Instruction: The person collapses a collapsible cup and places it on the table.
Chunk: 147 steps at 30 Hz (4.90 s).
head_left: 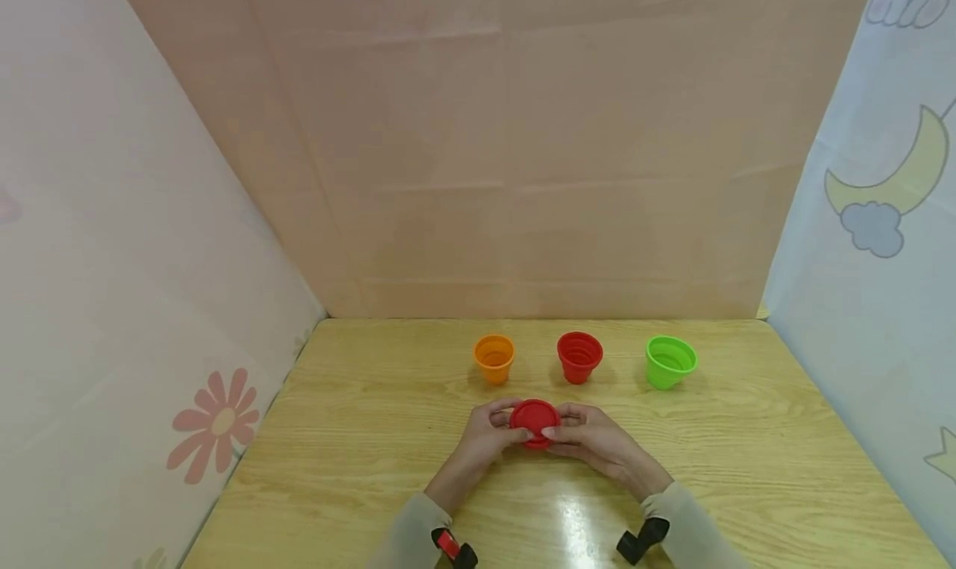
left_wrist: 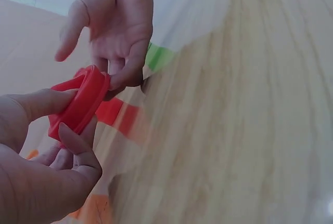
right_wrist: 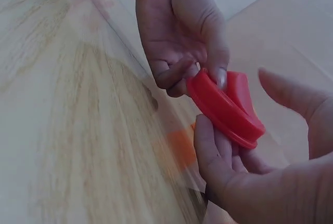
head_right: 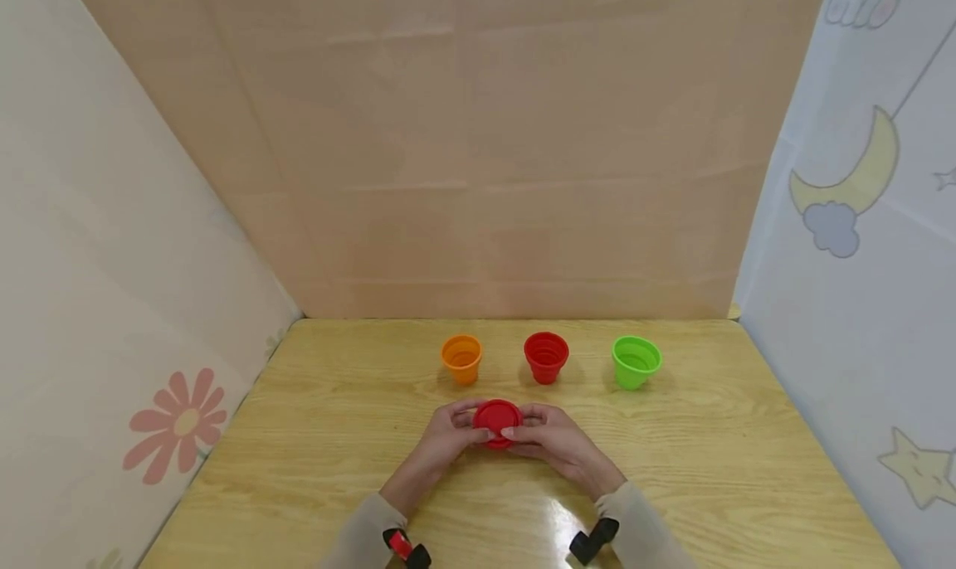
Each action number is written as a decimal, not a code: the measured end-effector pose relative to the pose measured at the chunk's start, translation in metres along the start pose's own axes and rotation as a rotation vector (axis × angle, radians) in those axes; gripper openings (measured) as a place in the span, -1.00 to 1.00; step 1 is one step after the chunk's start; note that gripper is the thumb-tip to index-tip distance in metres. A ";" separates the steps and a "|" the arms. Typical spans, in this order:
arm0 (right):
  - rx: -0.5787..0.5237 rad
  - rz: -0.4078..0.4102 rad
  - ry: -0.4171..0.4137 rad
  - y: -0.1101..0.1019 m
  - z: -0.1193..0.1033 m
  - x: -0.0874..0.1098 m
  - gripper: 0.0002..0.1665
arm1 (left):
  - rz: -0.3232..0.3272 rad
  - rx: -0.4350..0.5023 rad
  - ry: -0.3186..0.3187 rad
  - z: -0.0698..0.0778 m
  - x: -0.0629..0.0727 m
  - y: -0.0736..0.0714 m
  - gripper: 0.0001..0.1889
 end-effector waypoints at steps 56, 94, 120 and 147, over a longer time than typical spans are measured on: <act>0.070 0.043 0.022 0.001 0.002 0.001 -0.63 | 0.061 -0.089 0.014 0.000 0.007 -0.002 -0.67; 0.286 -0.143 -0.085 0.002 -0.008 0.012 -0.09 | -0.150 0.076 -0.136 0.003 0.012 -0.010 -0.64; 0.233 -0.049 -0.024 -0.004 -0.001 0.011 -0.44 | -0.164 -0.149 0.079 0.006 0.021 -0.025 -0.48; 0.143 -0.102 -0.047 0.004 -0.010 0.014 -0.45 | -0.130 -0.265 0.167 0.008 0.026 -0.033 -0.70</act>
Point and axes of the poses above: each hand's wrist, its own x-axis away from the middle knuckle, its own y-axis out of the palm, z = x × y, the point moved 4 cm from there along -x, towards the middle knuckle, and after that the axes turned 14 degrees about -y, right-handed, at the moved point
